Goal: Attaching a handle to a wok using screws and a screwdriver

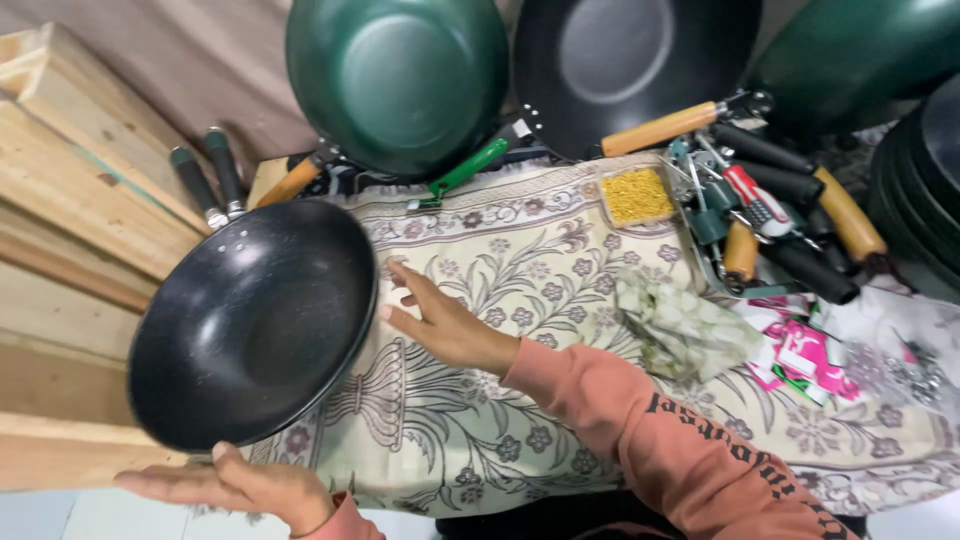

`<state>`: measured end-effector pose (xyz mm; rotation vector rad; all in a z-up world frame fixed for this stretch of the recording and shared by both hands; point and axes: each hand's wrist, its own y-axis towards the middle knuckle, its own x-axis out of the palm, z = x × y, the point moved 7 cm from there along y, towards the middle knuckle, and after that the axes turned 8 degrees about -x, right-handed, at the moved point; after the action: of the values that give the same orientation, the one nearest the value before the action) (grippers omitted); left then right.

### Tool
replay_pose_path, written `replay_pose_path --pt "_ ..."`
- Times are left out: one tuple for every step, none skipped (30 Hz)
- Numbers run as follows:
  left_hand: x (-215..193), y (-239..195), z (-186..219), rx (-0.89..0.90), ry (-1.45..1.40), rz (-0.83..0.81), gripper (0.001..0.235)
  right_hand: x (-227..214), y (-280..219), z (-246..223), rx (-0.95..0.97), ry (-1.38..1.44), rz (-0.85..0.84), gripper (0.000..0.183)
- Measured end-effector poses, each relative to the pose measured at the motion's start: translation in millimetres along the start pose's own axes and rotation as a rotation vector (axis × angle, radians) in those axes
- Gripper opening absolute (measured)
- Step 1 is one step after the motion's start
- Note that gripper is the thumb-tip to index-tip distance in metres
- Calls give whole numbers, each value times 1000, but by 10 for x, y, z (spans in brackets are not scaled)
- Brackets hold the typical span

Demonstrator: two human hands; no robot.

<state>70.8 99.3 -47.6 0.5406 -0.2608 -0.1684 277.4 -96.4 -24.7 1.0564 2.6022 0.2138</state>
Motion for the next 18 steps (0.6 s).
replay_pose_path --pt "134 -106 151 -12 -8 -19 81 -85 -135 -15 14 -6 19 86" --pt "256 -230 403 120 32 -22 76 -116 -266 -61 -14 -21 -34 81" --pt "371 -366 660 255 73 -23 77 -140 -396 -108 -42 -34 -89 76" --pt "460 -474 732 246 65 -39 77 -245 -562 -134 -29 -38 -73 76" --pt "612 -595 832 286 57 -149 75 -314 -715 -238 -129 -149 -108 72" --pt "758 -725 935 327 48 -258 74 -371 -876 -343 -227 -261 -144 69" --pt "859 -828 960 321 37 -273 74 -466 -1038 -302 -216 -266 -130 69" --pt "1035 -961 989 313 -29 -428 67 -573 -1203 -327 -293 -408 -82 63" --pt "1196 -1107 1022 305 -95 -580 61 -661 -1372 -353 -369 -550 -38 59" --pt "1286 -1187 1042 299 -105 -592 61 -767 -1508 -316 -358 -556 -28 59" --pt "1476 -1356 1058 305 -63 -788 56 -888 -1641 -262 -308 -729 -3 58" --pt "1647 -1543 1063 308 -20 -984 52 -1011 -1776 -212 -255 -900 20 58" --pt "1752 -1633 1077 303 -31 -997 52 -1098 -1884 -98 -240 -906 28 58" --pt "1919 -1839 1065 314 22 -1188 54 -1217 -1993 48 -153 -1006 54 55" --pt "2050 -2050 1047 325 81 -1377 55 -1327 -2110 190 -65 -1102 76 51" --pt "2128 -2156 1032 322 73 -1390 55 -1399 -2225 269 -50 -1103 82 51" --pt "2216 -2335 1014 362 75 -1511 57 -1480 -2323 350 -26 -1159 91 50" --pt "2292 -2512 996 404 76 -1632 59 -1560 -2421 427 -2 -1214 99 49"
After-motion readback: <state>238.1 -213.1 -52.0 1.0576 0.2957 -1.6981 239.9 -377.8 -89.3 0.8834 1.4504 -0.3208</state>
